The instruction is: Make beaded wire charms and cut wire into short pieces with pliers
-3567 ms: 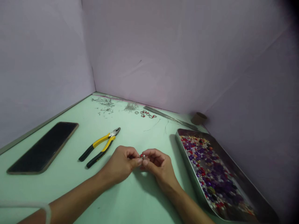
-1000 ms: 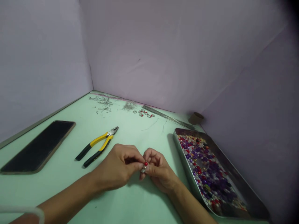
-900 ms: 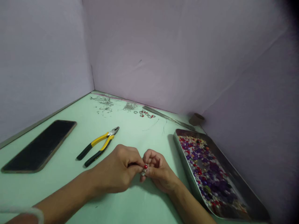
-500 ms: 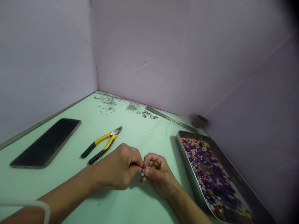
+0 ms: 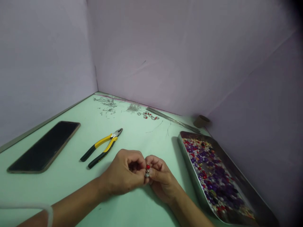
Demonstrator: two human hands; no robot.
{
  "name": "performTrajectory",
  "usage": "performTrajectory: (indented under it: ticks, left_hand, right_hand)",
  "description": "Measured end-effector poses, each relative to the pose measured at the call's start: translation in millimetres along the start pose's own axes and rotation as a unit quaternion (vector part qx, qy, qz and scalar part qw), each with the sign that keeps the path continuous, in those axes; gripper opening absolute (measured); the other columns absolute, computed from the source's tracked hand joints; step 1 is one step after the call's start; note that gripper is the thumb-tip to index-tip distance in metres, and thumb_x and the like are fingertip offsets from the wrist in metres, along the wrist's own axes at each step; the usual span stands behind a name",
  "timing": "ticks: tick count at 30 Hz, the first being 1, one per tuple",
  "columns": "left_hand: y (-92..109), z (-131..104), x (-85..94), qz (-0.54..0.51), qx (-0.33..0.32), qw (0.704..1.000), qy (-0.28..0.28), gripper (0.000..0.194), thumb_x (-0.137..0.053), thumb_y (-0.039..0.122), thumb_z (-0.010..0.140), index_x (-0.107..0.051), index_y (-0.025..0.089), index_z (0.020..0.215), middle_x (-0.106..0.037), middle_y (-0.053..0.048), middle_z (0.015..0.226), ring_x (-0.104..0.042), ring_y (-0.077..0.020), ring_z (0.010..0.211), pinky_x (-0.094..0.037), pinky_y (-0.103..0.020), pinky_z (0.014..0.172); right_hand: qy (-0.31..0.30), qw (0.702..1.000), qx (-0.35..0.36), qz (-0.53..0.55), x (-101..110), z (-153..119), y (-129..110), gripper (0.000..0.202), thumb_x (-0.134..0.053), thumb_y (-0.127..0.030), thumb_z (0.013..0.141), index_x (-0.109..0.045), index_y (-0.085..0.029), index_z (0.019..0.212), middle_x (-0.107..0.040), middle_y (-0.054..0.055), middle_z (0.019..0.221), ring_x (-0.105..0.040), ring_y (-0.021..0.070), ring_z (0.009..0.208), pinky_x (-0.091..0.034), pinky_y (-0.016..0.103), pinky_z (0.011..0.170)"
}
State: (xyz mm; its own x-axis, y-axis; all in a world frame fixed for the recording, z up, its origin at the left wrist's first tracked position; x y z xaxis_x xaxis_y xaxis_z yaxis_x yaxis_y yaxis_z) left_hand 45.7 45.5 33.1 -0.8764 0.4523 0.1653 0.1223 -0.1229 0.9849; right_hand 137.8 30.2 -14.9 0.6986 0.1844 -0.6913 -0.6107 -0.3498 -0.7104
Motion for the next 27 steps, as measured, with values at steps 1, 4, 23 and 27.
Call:
performTrajectory:
  ticks: [1, 4, 23, 27]
  left_hand:
    - [-0.3, 0.3, -1.3, -0.040, 0.011, 0.999, 0.009, 0.011, -0.046, 0.007, 0.056, -0.050, 0.015, 0.050, -0.057, 0.001, 0.050, -0.051, -0.0104, 0.045, -0.038, -0.021, 0.042]
    - [-3.9, 1.5, -6.1, -0.163, 0.045, 0.985, 0.024, 0.008, -0.048, 0.009, 0.056, -0.051, 0.015, 0.052, -0.057, 0.001, 0.046, -0.054, -0.0125, 0.045, -0.042, -0.024, 0.047]
    - [-18.9, 9.9, 14.6, -0.023, 0.168, 0.984, 0.058, 0.006, -0.052, 0.020, 0.066, -0.054, 0.015, 0.063, -0.059, 0.001, 0.047, -0.054, -0.0115, 0.041, -0.044, -0.023, 0.043]
    - [-16.9, 12.2, 31.5, 0.053, 0.169, 0.978, 0.109, 0.007, -0.054, 0.021, 0.067, -0.056, 0.015, 0.063, -0.054, 0.004, 0.047, -0.048, -0.0085, 0.041, -0.038, -0.018, 0.041]
  right_hand:
    - [-0.002, 1.000, 0.005, 0.005, -0.8, -0.4, -0.3, 0.023, -0.079, -0.019, 0.058, -0.059, -0.013, 0.068, -0.064, -0.002, 0.054, -0.058, 0.0062, 0.042, -0.047, 0.013, 0.044]
    - [0.000, 1.000, 0.015, 0.011, -2.1, -1.5, -0.9, 0.022, -0.078, -0.019, 0.061, -0.058, -0.014, 0.068, -0.063, -0.003, 0.055, -0.058, 0.0054, 0.043, -0.047, 0.013, 0.045]
    - [0.104, 0.993, 0.036, -0.036, 6.9, 2.4, -4.0, 0.021, -0.076, -0.020, 0.061, -0.058, -0.014, 0.068, -0.064, -0.001, 0.059, -0.058, 0.0087, 0.050, -0.050, 0.020, 0.052]
    - [0.178, 0.964, 0.114, -0.163, 13.4, -0.6, -24.0, 0.019, -0.075, -0.024, 0.062, -0.060, -0.015, 0.070, -0.064, 0.001, 0.071, -0.059, 0.0116, 0.060, -0.051, 0.025, 0.061]
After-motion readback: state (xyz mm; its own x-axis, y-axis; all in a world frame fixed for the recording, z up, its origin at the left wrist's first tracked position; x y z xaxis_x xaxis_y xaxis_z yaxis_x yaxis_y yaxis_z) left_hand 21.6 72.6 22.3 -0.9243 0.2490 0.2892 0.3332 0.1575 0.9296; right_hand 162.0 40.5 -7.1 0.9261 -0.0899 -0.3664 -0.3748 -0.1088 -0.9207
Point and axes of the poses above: each hand's wrist, its own z-axis towards the middle knuckle, its own x-axis out of the back of the hand, y = z × x, the point moved 6 cm from there along z, towards the middle knuckle
